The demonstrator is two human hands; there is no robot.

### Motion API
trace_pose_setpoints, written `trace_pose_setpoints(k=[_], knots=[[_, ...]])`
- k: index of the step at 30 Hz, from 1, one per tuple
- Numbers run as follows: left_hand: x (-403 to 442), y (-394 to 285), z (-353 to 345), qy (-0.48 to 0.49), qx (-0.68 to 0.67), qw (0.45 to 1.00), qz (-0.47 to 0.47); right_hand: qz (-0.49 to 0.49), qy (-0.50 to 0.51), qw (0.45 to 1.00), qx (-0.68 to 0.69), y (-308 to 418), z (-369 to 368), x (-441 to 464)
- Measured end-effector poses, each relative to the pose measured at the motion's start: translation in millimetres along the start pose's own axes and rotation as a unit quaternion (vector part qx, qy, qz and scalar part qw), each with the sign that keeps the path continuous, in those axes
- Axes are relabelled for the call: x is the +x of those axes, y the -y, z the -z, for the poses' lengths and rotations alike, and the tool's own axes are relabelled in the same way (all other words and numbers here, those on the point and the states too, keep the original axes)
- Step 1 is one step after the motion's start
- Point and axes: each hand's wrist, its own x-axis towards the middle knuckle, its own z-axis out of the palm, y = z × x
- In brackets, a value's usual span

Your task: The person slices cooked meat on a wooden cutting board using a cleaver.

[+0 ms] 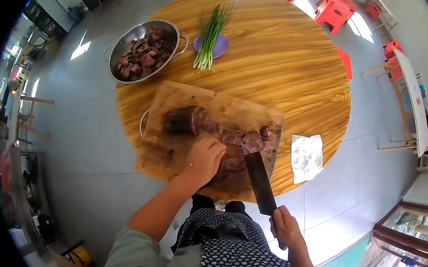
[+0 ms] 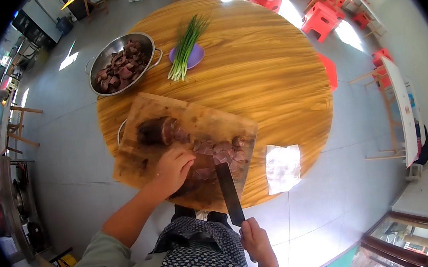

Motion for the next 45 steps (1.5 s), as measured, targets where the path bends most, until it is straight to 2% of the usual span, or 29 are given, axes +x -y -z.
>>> trace_pose_setpoints(k=[2, 3, 5, 8, 9, 10, 31, 33, 39, 42, 45], knots=[[-16.7, -2.4, 4.4, 0.045, 0.044, 0.995, -0.072, 0.018, -0.039, 0.999, -0.033, -8.0, -4.9, 2.8], [-23.2, -4.4, 1.4, 0.046, 0.043, 0.996, -0.070, 0.016, -0.037, 0.999, -0.033, -8.0, -5.7, 2.4], [-31.3, -6.3, -4.3, 0.108, 0.082, 0.982, -0.130, 0.054, -0.078, 0.990, -0.109, -5.9, -7.4, 2.0], [-30.5, -13.0, -3.8, 0.102, 0.086, 0.981, -0.139, 0.095, -0.058, 0.983, -0.144, 14.9, -12.7, -9.1], [-31.3, -13.0, -6.1, 0.102, 0.082, 0.982, -0.139, 0.093, -0.050, 0.982, -0.156, 23.0, -16.5, -11.9], [-32.1, -11.7, -7.9, 0.104, 0.089, 0.981, -0.137, 0.140, -0.058, 0.973, -0.177, 24.4, -21.5, -11.4], [-40.5, -7.0, -24.5, 0.083, 0.066, 0.986, -0.128, 0.089, 0.000, 0.971, -0.223, 23.0, -48.0, 10.6], [-38.1, -9.2, -25.6, 0.081, 0.070, 0.985, -0.134, 0.133, -0.018, 0.969, -0.207, 34.6, -50.9, 22.0], [-39.6, -8.4, -26.4, 0.088, 0.103, 0.982, -0.131, 0.173, -0.033, 0.962, -0.207, 66.1, -48.2, 55.9], [-38.2, -6.6, -24.4, 0.088, 0.099, 0.982, -0.132, 0.141, -0.044, 0.970, -0.195, 41.1, -34.7, 35.3], [-23.2, -1.8, -21.9, 0.089, 0.060, 0.986, -0.127, 0.165, -0.073, 0.970, -0.162, 29.1, -21.7, 13.3]])
